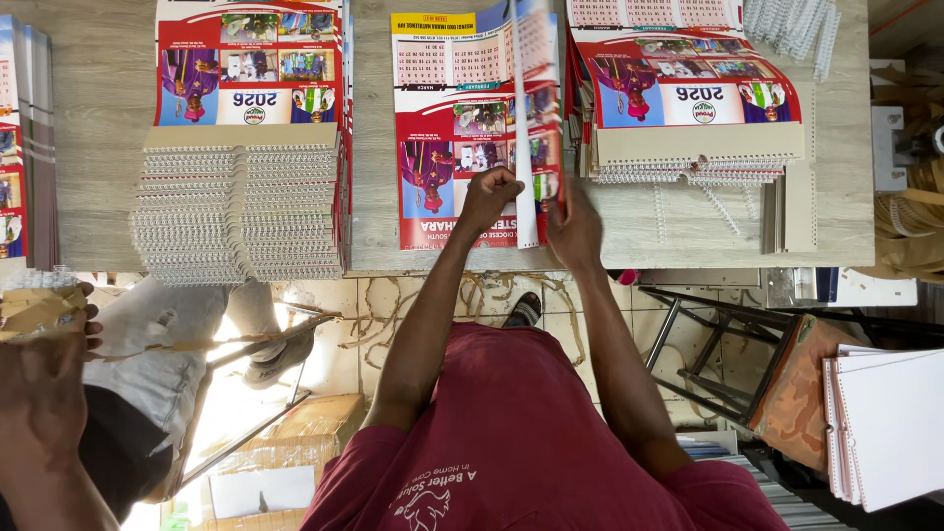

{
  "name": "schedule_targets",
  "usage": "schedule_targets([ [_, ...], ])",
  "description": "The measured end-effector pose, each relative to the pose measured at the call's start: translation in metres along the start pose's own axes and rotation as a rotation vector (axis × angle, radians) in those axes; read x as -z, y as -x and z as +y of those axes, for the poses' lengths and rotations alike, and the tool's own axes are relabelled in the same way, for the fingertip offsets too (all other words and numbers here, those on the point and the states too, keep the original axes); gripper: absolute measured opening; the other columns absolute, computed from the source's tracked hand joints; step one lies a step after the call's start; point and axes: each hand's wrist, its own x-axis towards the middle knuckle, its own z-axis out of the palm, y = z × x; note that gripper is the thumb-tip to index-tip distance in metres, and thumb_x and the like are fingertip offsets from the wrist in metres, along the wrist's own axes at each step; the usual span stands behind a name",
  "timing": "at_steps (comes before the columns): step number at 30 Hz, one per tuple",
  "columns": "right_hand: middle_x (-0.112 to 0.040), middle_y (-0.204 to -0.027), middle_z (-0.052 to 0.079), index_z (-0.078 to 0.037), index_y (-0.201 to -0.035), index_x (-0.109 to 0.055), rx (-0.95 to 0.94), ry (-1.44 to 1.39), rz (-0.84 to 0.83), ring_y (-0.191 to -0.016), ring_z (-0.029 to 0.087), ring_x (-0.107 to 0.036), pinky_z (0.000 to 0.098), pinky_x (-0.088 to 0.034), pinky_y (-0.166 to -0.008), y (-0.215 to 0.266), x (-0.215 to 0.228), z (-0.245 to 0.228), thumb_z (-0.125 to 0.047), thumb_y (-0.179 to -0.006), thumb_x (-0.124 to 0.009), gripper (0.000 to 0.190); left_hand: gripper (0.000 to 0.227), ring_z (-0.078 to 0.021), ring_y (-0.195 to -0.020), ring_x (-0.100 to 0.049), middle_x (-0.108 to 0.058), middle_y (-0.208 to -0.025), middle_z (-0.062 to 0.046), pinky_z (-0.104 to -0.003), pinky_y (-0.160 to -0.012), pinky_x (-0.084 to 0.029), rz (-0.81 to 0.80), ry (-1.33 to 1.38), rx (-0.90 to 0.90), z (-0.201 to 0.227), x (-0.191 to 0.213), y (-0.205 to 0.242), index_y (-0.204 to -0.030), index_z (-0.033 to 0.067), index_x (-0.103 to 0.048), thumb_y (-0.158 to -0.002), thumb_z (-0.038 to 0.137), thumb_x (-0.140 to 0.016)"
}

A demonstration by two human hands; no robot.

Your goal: The person assembles wall calendars by inserting metal spiral rings into the punched holes of the calendar pages. They repeatedly pick up rings, thread them through the holes, and secure them to bind the pages together.

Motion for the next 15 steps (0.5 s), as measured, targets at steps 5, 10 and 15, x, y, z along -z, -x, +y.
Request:
schedule_targets([
  [5,-0.067,-0.124,0.02,0.0,-0.131,-0.07,0.369,0.235,0.103,-0.119,0.042,-0.062,0.0497,-0.045,-0.11,0.01,-0.009,0.055,-0.002,-0.091,-0.057,0.042,0.006,-0.0068,-0.063,-0.055,-0.056,-0.064,0.001,-0.025,-0.063,-0.046,0.046,-0.027,-0.009,-0.03,0.006,-0.005,-0.08,0.0083,-0.07,-0.086,0.006,-0.071],
  [10,-0.066,-0.135,0.02,0.003,-0.13,-0.07,0.29,0.197,0.015,-0.127,0.04,-0.06,0.0486,-0.048,-0.108,0.027,-0.013,0.077,-0.017,-0.096,-0.067,0.04,0.009,-0.0076,-0.062,-0.052,-0.053,-0.063,0.001,-0.026,-0.062,-0.043,0.03,-0.039,0.002,-0.026,0.005,-0.005,-0.078,0.0093,-0.067,-0.086,0.007,-0.069],
  [15,-0.062,-0.134,0.03,0.009,-0.127,-0.068,0.189,0.284,0.069,-0.128,0.05,-0.056,0.0567,-0.045,-0.108,0.022,-0.021,0.081,-0.024,-0.094,-0.073,0.047,0.009,-0.0078,-0.061,-0.051,-0.051,-0.062,0.001,-0.028,-0.061,-0.042,0.032,-0.079,0.011,-0.023,0.003,-0.006,-0.077,0.0099,-0.066,-0.085,0.01,-0.069],
])
